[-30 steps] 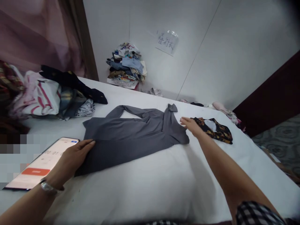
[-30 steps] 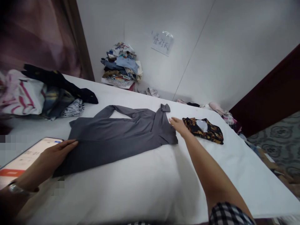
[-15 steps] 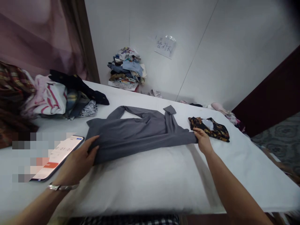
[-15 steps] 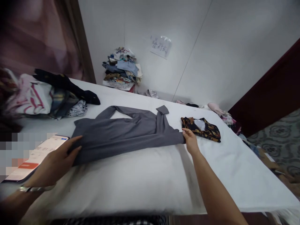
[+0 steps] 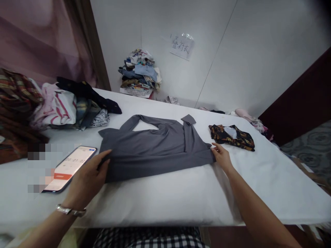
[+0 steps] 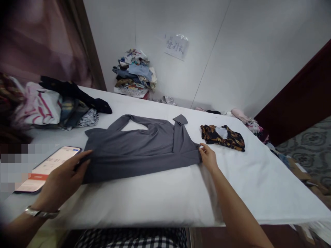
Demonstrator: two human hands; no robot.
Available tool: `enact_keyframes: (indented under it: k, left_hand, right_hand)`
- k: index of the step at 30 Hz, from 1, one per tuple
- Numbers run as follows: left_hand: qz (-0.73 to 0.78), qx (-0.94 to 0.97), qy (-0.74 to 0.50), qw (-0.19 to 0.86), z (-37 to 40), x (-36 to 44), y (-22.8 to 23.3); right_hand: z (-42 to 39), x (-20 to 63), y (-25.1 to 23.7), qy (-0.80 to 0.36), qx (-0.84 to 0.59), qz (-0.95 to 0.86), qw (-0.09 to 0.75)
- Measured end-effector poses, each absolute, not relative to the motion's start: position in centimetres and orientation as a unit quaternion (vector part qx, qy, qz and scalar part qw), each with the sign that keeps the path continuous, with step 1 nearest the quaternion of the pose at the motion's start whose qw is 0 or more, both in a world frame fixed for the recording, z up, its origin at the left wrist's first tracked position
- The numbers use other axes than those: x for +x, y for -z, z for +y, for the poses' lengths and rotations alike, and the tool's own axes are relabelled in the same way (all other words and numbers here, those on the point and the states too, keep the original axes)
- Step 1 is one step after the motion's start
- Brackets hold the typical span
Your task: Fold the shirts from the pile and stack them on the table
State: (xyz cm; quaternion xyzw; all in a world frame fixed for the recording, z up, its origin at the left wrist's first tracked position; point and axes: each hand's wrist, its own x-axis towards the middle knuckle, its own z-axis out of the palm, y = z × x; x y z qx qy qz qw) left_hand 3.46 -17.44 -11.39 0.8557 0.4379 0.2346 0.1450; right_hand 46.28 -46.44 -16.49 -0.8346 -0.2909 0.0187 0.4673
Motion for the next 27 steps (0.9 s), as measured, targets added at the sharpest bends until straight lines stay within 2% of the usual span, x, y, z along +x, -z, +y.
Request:
enact_keyframes:
  k: [2,7,11,14,18,21,27]
  left_hand:
    - [0.445,0.862,-0.212,0.116,-17.3,3.8,11.5]
    - [0.435,0.897,-0.049,0.070,-16.8,4.0,12.7]
    - [0.432,0.901,-0.042,-0.003,-16.4,4.3,11.9]
    - [0.404,0.912,-0.065,-0.031,-16.4,6.3,10.1]
    - [0.300,0.949,-0.096,0.013,-17.0,12.6,7.8]
    - [0.200,0.974,-0.105,0.027,-17.6,19.5,7.2]
    - [0.131,0.986,-0.102,0.010,-17.9,34.3,7.9]
  right_hand:
    - [-46.3,46.3,16.6,0.010,-0.849,-0.318,0.422]
    - [-46.1,45.6,17.1,0.070,-0.881,-0.379,0.276]
    - [-45.3,43.5,15.5,0.118,-0.847,-0.433,0.285]
    - [-44.2,41.7,14.4,0.081,-0.797,-0.518,0.301]
    - [-42.7,40.3,15.4,-0.021,-0.797,-0.568,0.206]
    - [-42.3,40.0,16.8,-0.044,-0.817,-0.557,0.146]
    - [-42.5,39.9,17.0,-0.055,-0.817,-0.557,0.143]
